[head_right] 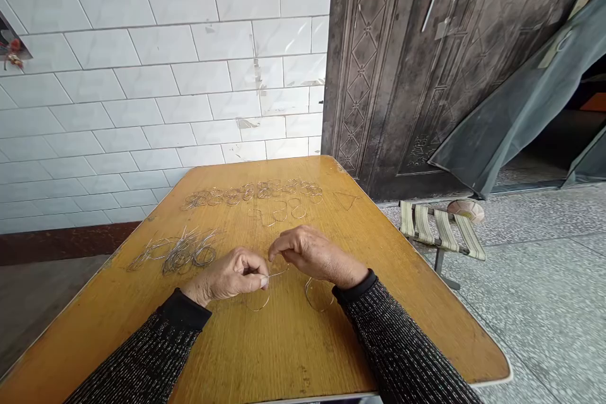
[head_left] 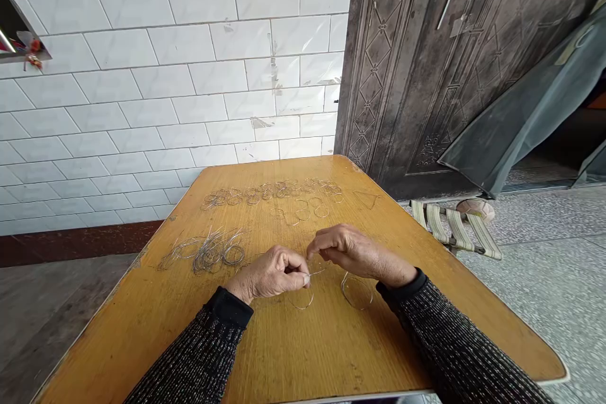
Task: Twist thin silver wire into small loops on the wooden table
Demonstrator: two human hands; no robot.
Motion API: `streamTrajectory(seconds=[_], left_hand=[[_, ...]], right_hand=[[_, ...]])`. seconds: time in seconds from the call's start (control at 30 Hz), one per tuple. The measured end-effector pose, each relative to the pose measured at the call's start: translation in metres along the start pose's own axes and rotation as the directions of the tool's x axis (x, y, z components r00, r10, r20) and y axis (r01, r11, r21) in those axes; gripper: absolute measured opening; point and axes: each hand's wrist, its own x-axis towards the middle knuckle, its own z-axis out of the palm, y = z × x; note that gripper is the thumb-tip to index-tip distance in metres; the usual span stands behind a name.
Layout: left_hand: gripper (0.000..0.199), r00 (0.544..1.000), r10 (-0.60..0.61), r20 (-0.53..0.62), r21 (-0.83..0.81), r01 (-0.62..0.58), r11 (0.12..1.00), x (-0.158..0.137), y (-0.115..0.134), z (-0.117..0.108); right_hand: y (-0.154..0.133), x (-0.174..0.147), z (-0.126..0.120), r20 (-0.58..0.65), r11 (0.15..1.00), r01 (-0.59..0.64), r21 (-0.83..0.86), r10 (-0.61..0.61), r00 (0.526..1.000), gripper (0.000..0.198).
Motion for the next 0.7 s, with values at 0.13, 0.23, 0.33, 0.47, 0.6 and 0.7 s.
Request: streamTrajectory(seconds=[0.13,0.23,0.33,0.47,0.6,0.7], left_hand=[[0.015,1.0,-0.025,0.011,0.002,0.025,1.0,0.001,0.001,0.001],[0.014,0.998,-0.062,0.008,-0.051,0.062,0.997,0.002,-0.004,0.002],[0.021,0.992,-0.12,-0.03,-0.225,0.111,0.968,0.003,-0.011,0.002],[0.035,0.963,-0.216,-0.161,-0.546,0.096,0.832,0.006,-0.021,-0.001],[0.022,0.886,-0.396,-0.239,-0.824,0.031,0.566,0.01,-0.027,0.003],[0.014,0.863,-0.447,-0.236,-0.89,-0.008,0.455,0.014,-0.026,0.013]], right_hand=[[0.001,0.001,0.006,0.014,0.994,0.026,-0.102,-0.025,1.0,0.032],[0.005,0.0,0.01,-0.015,0.98,0.001,-0.2,-0.004,1.0,0.03],[0.011,0.0,0.014,-0.152,0.965,-0.105,-0.24,0.069,0.986,0.029],[0.015,0.003,0.017,-0.354,0.943,-0.264,-0.203,0.181,0.918,0.028],[0.017,0.006,0.021,-0.519,0.902,-0.382,-0.2,0.233,0.822,0.029],[0.016,0.007,0.024,-0.605,0.858,-0.442,-0.262,0.211,0.768,0.028]])
